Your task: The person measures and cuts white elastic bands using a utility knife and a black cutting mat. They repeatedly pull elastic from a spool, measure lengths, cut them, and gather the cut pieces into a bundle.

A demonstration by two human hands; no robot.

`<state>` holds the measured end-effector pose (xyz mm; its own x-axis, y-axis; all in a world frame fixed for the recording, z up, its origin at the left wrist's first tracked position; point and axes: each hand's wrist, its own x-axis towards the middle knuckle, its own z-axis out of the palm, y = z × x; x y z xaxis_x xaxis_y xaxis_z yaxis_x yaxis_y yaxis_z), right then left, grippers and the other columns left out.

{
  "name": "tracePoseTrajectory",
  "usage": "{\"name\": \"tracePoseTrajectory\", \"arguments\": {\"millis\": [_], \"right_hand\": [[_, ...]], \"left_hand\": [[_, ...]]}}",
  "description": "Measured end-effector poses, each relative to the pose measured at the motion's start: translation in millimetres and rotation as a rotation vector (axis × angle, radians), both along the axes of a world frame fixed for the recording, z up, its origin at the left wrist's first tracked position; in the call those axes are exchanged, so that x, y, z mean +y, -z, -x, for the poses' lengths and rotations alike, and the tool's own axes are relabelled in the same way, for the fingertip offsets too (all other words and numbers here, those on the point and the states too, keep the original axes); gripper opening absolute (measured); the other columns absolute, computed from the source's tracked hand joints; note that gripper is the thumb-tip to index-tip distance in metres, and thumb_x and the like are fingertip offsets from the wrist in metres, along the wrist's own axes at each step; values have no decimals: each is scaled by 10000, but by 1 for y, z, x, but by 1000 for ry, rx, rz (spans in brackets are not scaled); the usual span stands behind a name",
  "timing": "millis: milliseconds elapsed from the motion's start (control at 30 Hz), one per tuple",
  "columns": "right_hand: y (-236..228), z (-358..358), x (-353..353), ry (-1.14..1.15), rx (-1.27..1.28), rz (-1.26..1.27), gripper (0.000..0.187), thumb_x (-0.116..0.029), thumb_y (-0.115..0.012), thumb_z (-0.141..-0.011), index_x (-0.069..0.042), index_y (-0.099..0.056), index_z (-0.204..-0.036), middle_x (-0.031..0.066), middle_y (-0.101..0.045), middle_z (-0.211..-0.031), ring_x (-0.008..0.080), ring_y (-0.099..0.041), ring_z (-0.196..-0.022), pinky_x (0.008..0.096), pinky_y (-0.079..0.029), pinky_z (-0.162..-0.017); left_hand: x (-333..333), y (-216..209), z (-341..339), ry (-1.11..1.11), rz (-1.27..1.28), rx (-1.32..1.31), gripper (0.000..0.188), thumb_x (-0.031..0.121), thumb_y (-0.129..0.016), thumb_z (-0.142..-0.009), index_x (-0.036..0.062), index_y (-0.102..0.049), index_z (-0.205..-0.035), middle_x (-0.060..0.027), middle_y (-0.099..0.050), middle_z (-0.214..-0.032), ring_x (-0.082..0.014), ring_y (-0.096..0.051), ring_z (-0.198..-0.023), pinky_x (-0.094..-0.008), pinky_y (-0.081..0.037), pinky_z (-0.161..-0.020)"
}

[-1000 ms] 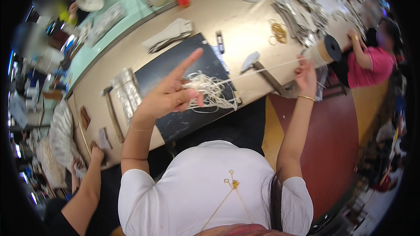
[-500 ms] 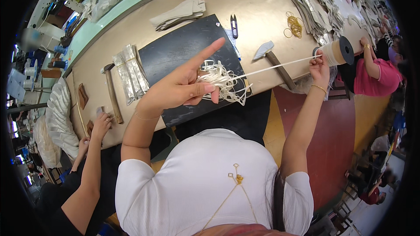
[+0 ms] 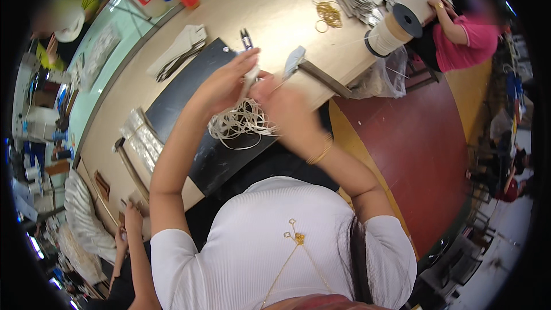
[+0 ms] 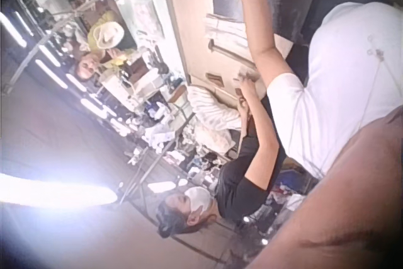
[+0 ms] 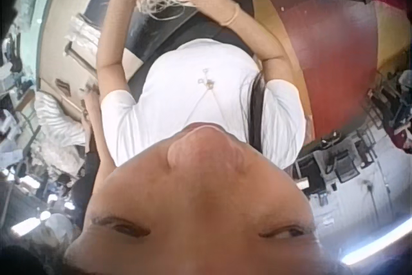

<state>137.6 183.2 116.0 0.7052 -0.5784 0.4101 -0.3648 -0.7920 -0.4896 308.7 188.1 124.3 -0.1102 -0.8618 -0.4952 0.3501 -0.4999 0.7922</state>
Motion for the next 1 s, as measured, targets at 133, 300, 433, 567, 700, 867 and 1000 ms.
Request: {"name": "tracePoseTrajectory", "arguments": {"millis": [133,300,433,567,700,867,1000], "right_hand": [[6,-30,81,-436,-197,-437,92,-29,-549,-802,-19,-572,-890,115,-613,-763,280,-632,-668,356,-515,-605],[0,14,56,-667,14,-442,178,-103,-547,-880,-2,-591,-1020,150,-629,-939,261,-649,-785,327,-531,-685],[-12,89,-17,88,-322,-1128,202,-145,-540,-926,25,-597,-1018,120,-652,-829,157,-641,-618,267,-522,-522],[33,127,-131,558,-1084,-1242,312,-291,-438,-990,-6,-551,-1047,86,-615,-921,102,-475,-524,229,-414,-562],[80,164,-199,353,-1419,-1332,258,-222,-477,-976,-8,-531,-1110,17,-554,-758,69,-393,-474,238,-387,-514],[42,82,-117,592,-800,-993,201,-163,-461,-971,-45,-581,-1081,-61,-400,-611,26,-324,-486,196,-270,-413],[3,24,-9,100,-312,-320,259,-235,-457,-959,-53,-579,-1096,50,-587,-656,159,-565,-521,307,-452,-478]], "left_hand": [[-44,-24,61,317,-140,117,523,232,-479,-971,42,-276,-1414,-135,-612,-992,-142,-596,-715,-246,-511,-597],[-28,-54,43,339,145,-2,574,57,-520,-903,36,-275,-1421,-17,-557,-715,-22,-289,-426,-189,-187,-379],[52,-71,-7,161,265,-97,633,77,-580,-854,26,-286,-1412,-39,-557,-650,-29,-342,-431,-183,-218,-380],[166,-76,-47,-306,671,-78,710,6,-540,-765,-62,-234,-1403,-120,-589,-661,-70,-440,-414,-176,-288,-359],[204,-63,-65,-436,838,-193,726,15,-519,-758,-76,-206,-1407,-163,-618,-722,-85,-463,-384,-174,-331,-341],[95,-56,-41,-352,431,20,499,138,-507,-926,27,-338,-1382,-46,-556,-758,-68,-476,-502,-147,-326,-408],[-19,-1,11,51,165,66,484,362,-376,-998,76,-337,-1387,-144,-592,-1049,-206,-603,-869,-309,-513,-729]]}}
